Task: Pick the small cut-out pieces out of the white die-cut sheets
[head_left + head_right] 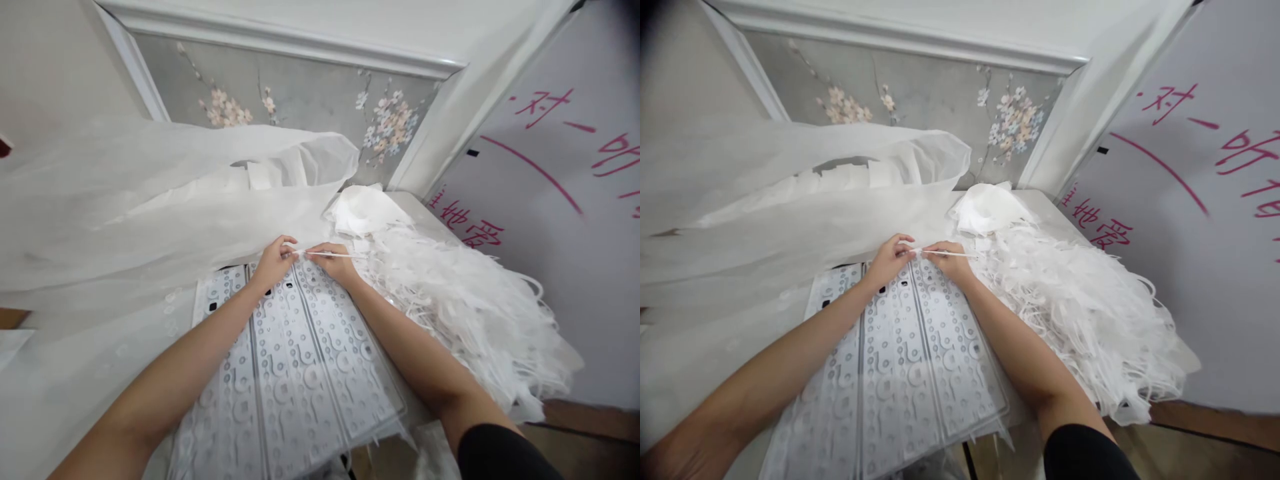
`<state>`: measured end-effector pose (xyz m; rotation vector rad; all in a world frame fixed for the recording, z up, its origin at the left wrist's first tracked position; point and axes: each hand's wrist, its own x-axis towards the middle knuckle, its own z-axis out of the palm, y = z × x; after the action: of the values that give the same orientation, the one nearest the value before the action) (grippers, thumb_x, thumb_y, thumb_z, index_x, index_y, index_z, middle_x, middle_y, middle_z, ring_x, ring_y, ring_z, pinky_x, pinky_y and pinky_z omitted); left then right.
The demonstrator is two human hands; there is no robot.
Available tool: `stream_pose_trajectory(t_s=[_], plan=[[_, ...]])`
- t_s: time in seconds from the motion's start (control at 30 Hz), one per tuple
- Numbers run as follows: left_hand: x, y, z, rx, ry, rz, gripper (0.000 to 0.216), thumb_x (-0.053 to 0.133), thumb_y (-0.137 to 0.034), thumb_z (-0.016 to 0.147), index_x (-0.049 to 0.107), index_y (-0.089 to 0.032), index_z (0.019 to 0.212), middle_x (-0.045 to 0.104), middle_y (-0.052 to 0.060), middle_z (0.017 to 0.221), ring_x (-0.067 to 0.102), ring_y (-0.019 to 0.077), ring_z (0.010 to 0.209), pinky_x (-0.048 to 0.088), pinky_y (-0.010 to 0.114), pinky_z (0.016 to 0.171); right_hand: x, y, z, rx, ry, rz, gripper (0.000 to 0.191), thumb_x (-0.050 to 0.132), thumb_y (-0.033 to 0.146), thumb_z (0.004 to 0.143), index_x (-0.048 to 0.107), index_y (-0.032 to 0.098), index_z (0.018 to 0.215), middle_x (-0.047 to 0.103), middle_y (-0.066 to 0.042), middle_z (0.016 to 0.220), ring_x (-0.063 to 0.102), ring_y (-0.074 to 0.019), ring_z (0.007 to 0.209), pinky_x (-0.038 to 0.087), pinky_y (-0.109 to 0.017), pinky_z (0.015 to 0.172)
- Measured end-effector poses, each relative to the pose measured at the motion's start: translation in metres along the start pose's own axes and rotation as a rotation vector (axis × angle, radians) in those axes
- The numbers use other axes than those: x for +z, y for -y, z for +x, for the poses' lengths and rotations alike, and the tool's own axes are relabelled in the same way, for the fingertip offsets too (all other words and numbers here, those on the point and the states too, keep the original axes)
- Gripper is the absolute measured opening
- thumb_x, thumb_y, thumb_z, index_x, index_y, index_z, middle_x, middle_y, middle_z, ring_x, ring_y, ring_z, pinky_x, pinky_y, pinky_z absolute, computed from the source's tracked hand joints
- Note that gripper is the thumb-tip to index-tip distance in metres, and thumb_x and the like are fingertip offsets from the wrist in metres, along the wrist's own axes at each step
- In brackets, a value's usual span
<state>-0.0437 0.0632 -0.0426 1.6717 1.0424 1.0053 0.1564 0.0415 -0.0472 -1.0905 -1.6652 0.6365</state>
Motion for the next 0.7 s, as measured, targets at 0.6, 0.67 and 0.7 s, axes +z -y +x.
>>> stream_pose_trajectory(t_s=[0.6,0.67,0.7], plan=[[-0.001,-0.007,-0.002,-0.004,-0.008,-0.078,0.033,0.069,-0.027,0.076,0.058,-0.019,0.106,0.071,-0.001,0.076,0.056,0.0119,0.061,0.040,0.023,0.062,0.006,0.018,-0.009,-0.297,0.043,-0.623,0.019,0.050,0.020,0.097,0.066,0.022,0.105,0.075,-0.006,0.101,0.064,-0.0208,0.097,0.052,-0.029,0.079],[-0.001,-0.006,-0.002,0.005,0.000,-0.059,0.033,0.068,-0.025,0.075,0.058,-0.019,0.106,0.069,-0.002,0.075,0.055,0.0117,0.060,0.040,0.023,0.061,0.004,0.014,-0.006,-0.243,-0.069,-0.510,0.018,0.050,0.025,0.098,0.067,0.022,0.103,0.075,-0.007,0.105,0.065,-0.0211,0.096,0.052,-0.032,0.082],[-0.001,-0.005,-0.002,0.014,0.004,-0.057,0.033,0.067,-0.024,0.076,0.058,-0.019,0.107,0.068,-0.002,0.074,0.055,0.0115,0.059,0.040,0.023,0.061,0.003,0.011,-0.005,-0.194,-0.124,-0.433,0.018,0.051,0.028,0.098,0.067,0.022,0.102,0.075,-0.006,0.105,0.066,-0.0209,0.094,0.052,-0.032,0.082]])
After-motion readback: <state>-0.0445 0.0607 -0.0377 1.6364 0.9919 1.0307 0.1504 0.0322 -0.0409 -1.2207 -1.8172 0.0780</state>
